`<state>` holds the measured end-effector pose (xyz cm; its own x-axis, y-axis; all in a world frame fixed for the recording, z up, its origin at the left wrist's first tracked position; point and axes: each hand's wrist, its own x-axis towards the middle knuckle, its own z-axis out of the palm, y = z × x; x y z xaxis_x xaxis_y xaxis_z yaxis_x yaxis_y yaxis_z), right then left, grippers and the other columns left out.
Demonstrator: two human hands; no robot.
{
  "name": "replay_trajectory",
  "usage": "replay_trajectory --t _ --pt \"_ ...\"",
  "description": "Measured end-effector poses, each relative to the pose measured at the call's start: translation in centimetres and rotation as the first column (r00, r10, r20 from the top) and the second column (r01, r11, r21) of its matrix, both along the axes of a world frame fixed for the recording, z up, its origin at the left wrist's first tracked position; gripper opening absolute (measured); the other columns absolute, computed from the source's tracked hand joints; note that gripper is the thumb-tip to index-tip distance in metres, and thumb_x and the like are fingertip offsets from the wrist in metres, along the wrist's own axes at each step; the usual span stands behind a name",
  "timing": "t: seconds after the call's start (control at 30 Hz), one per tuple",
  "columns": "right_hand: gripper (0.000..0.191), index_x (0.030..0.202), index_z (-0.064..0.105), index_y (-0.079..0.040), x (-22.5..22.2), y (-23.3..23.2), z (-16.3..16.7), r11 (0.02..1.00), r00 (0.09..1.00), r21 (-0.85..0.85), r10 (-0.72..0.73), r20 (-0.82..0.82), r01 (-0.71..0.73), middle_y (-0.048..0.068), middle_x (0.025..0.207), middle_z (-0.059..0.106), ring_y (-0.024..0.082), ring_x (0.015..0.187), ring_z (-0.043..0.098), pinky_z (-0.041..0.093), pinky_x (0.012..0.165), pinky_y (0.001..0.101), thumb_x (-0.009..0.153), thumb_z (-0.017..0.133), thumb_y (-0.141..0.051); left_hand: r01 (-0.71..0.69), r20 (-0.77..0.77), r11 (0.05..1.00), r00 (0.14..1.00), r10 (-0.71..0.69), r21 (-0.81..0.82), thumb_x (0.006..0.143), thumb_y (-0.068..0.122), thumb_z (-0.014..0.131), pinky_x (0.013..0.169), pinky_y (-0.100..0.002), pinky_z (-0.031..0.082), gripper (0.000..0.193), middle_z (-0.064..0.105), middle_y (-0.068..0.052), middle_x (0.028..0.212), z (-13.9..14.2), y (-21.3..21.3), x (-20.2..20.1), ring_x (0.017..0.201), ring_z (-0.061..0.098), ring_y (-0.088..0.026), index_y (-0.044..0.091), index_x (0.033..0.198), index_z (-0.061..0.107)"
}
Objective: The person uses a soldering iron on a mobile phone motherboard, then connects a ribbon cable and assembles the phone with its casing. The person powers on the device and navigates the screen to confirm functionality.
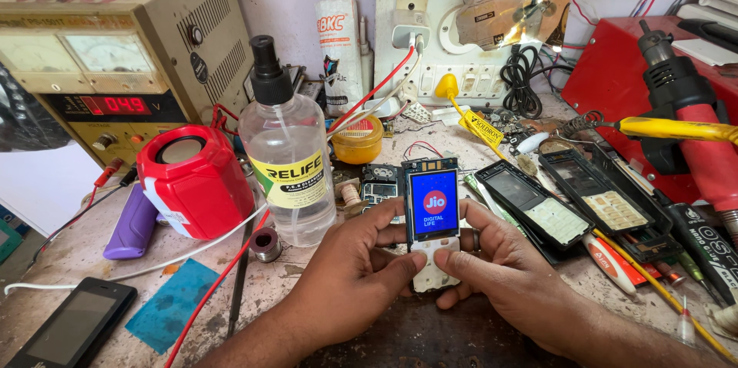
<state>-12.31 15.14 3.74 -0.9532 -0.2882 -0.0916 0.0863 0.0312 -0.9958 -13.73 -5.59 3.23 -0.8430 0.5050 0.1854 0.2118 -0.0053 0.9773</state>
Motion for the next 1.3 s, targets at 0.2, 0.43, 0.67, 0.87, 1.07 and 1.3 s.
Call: replay_trajectory --t 0.2,0.43,0.67,0.87,1.07,1.3 --pt "0.061 0.150 0.052 -0.017 -0.02 0.06 -0.04 1.000 1.000 0.003 -0.006 0.003 0.006 0.003 0.102 0.073 0.008 0.082 0.066 0.061 0.061 0.0273 0.089 0.063 -0.016 0.019 -0.031 0.999 0.999 -0.018 0.030 0.092 0.003 0.065 0.082 -0.025 0.063 0.047 0.079 -0.010 0.120 -0.15 0.08 -0.06 0.098 0.073 -0.010 0.008 0.138 0.055" --pt "0.059 0.148 0.053 -0.017 -0.02 0.06 -0.05 1.000 1.000 0.003 -0.002 0.002 0.002 0.003 0.102 0.073 0.007 0.083 0.066 0.061 0.061 0.0272 0.090 0.063 -0.016 0.028 -0.048 0.999 0.998 -0.026 0.034 0.092 0.002 0.064 0.087 -0.027 0.063 0.047 0.078 -0.010 0.122 -0.09 0.04 -0.10 0.105 0.073 -0.011 0.008 0.138 0.055" --pt "0.056 0.146 0.055 -0.015 0.27 -0.09 0.00 1.000 1.000 -0.015 0.016 -0.012 -0.016 0.004 0.103 0.074 0.008 0.083 0.067 0.061 0.061 0.0267 0.091 0.062 -0.016 0.018 -0.039 1.000 0.999 -0.018 0.019 0.092 0.004 0.065 0.082 -0.026 0.063 0.048 0.079 -0.010 0.121 0.14 -0.21 0.18 0.098 0.074 -0.010 0.008 0.138 0.054" --pt "0.055 0.145 0.056 -0.016 0.26 0.09 -0.12 1.000 1.000 0.009 0.012 -0.013 -0.012 0.002 0.104 0.074 0.007 0.083 0.067 0.061 0.062 0.0273 0.090 0.062 -0.016 0.003 0.000 1.000 1.000 -0.003 -0.008 0.091 0.004 0.065 0.077 -0.025 0.062 0.048 0.079 -0.010 0.119 0.06 -0.07 0.17 0.091 0.075 -0.010 0.010 0.138 0.054" --pt "0.057 0.147 0.055 -0.016 0.27 0.04 -0.18 1.000 1.000 -0.013 0.013 -0.008 -0.013 0.004 0.102 0.075 0.008 0.082 0.067 0.061 0.061 0.0269 0.090 0.062 -0.016 0.025 -0.041 0.999 0.999 -0.024 0.021 0.092 0.003 0.064 0.082 -0.025 0.062 0.048 0.078 -0.011 0.122 -0.07 -0.11 0.17 0.099 0.073 -0.010 0.008 0.139 0.055" --pt "0.058 0.147 0.054 -0.017 0.31 -0.12 -0.04 1.000 1.000 -0.006 0.010 -0.005 -0.010 0.004 0.102 0.075 0.008 0.082 0.067 0.061 0.061 0.0266 0.090 0.062 -0.016 0.025 -0.044 0.999 0.999 -0.024 0.023 0.092 0.003 0.064 0.085 -0.025 0.063 0.048 0.078 -0.010 0.122 -0.02 -0.19 0.20 0.102 0.073 -0.009 0.008 0.139 0.054"
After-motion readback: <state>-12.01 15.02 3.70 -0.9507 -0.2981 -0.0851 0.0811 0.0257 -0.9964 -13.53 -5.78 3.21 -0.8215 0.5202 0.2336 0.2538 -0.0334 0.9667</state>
